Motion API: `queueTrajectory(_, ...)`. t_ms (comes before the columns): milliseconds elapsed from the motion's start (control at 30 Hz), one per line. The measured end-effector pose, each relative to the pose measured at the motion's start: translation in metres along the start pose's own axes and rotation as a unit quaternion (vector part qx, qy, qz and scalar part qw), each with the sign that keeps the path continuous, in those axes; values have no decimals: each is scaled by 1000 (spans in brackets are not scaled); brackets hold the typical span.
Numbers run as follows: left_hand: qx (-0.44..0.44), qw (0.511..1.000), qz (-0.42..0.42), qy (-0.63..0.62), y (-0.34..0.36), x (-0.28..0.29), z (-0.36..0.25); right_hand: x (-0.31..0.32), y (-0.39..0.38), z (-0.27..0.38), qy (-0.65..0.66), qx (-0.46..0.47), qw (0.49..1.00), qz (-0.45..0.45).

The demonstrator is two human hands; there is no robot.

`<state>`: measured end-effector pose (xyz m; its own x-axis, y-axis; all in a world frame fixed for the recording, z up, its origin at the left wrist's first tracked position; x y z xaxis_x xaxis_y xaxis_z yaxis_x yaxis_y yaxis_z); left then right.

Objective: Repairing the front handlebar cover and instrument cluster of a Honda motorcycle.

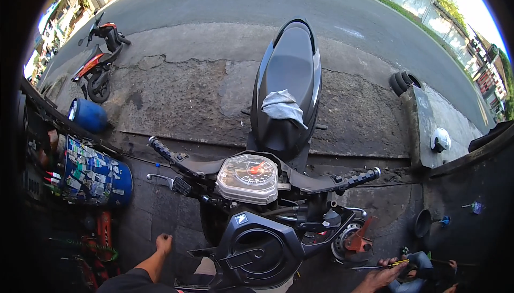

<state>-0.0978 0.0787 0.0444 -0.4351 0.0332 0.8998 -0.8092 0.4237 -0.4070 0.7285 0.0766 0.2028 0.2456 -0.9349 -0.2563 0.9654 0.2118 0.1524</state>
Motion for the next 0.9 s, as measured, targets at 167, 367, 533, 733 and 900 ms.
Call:
queueTrajectory(167,-27,974,48,-219,-13,-17,-125,-109,-8,10,-48,-93,982,160)
queueTrajectory(367,-57,943,68,-320,-133,81,-182,-182,-51,-25,35,-220,900,375)
queueTrajectory(533,-22,941,-16,-338,-194,127,-163,-226,-22,-10,30,-221,893,391)
queueTrajectory(733,-129,945,-68,-294,-230,169,-242,-313,44,56,250,-139,864,414)
queueTrajectory(900,-375,888,-15,-265,-258,176,-377,-373,49,46,124,79,900,410)
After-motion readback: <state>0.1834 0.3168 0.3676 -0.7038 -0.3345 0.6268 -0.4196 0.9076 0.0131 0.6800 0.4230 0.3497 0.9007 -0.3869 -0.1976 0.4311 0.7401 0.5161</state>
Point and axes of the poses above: each hand's wrist, its own y-axis towards the middle knuckle, its own x-axis out of the back of the hand, z = x × y, the point moved 5 cm from there along y, towards the middle knuckle, and after that the axes turned 13 degrees about x, right-handed, at the moved point
